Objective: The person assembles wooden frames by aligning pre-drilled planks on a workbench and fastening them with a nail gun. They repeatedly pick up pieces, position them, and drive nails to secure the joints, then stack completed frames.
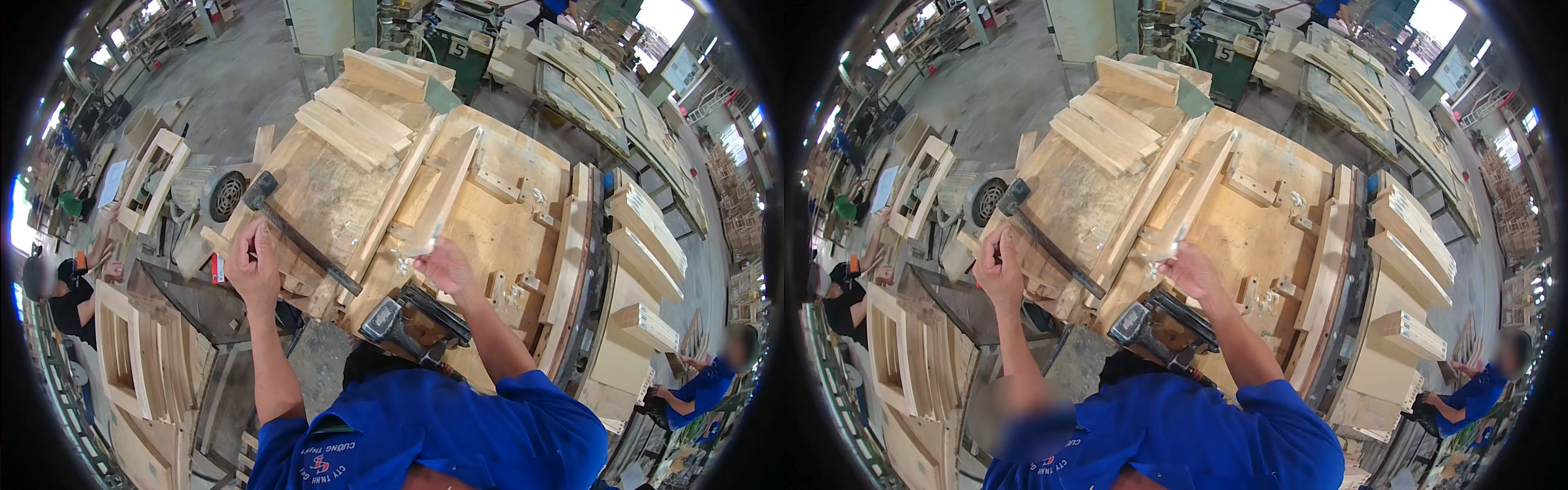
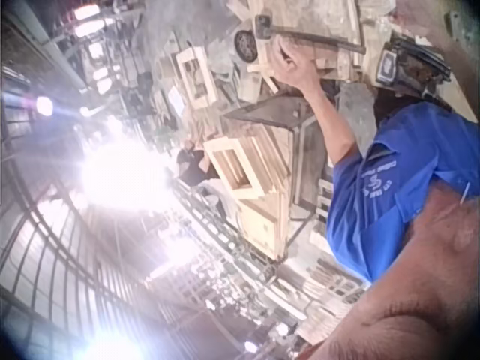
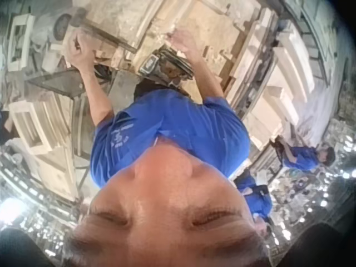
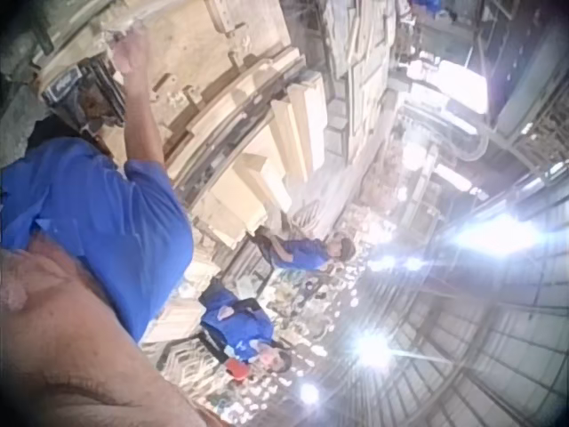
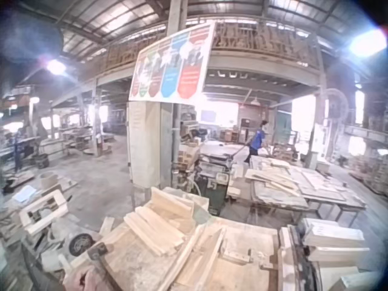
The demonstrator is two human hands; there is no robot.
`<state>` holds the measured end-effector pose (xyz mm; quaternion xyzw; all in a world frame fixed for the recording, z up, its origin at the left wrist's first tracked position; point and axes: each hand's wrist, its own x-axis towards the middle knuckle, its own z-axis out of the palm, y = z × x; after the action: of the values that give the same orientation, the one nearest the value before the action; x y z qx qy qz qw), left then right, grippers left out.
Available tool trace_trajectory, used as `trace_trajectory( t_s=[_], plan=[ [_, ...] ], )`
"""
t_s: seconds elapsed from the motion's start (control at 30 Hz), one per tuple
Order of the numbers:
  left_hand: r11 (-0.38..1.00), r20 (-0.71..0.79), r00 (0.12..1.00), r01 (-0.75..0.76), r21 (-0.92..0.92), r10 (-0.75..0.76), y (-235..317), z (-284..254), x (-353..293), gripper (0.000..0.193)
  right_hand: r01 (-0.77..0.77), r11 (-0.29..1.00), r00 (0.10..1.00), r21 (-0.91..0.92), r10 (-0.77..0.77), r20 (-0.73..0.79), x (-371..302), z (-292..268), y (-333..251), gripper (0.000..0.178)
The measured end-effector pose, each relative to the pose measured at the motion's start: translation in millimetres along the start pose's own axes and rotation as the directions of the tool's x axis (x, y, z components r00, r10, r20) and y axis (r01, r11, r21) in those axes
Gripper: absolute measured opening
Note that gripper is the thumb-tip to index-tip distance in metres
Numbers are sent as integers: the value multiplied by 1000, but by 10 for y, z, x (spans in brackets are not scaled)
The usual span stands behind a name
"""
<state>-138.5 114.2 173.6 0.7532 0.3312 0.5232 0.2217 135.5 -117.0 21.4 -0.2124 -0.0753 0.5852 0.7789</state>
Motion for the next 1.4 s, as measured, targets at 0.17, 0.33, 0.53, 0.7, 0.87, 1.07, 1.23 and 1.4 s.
trace_trajectory(
  t_s=[0.17, 0.33, 0.53, 0.7, 0.87, 1.07, 1.23, 1.4],
  plan=[
    [997, 17, 997, 72, 5, -72, -39, -60, -48, 17, -304, 854, 949, -421, 234, -211, 268, 191, -8, 41],
    [994, 6, 996, 94, 47, -94, -84, -124, -113, 18, -377, 420, 867, -826, -153, -474, 183, 30, -486, 45],
    [992, 19, 992, 122, 24, -123, -6, -12, -29, 18, -333, 427, 751, -841, -419, -511, 766, -226, -892, 40],
    [996, -10, 996, 90, 10, -90, -28, -39, -40, 16, -253, 421, 792, -871, -427, -436, 1142, -138, -520, 24],
    [998, -21, 999, 41, 56, -40, -20, -111, -36, 16, -207, 291, 878, -934, -367, -309, 1176, -197, -443, 29],
    [997, -53, 999, 4, 73, 0, -18, -132, -51, 13, 58, -243, 773, -968, -603, 198, 1338, 459, -567, 43],
    [998, -92, 994, -61, 14, 62, 5, -146, 6, 12, 151, -463, 790, -873, -474, 389, 1605, 955, -500, 42],
    [992, -134, 986, -111, -52, 103, 15, -144, 44, 13, 173, -474, 782, -863, -467, 413, 1761, 951, -472, 42]
  ],
)
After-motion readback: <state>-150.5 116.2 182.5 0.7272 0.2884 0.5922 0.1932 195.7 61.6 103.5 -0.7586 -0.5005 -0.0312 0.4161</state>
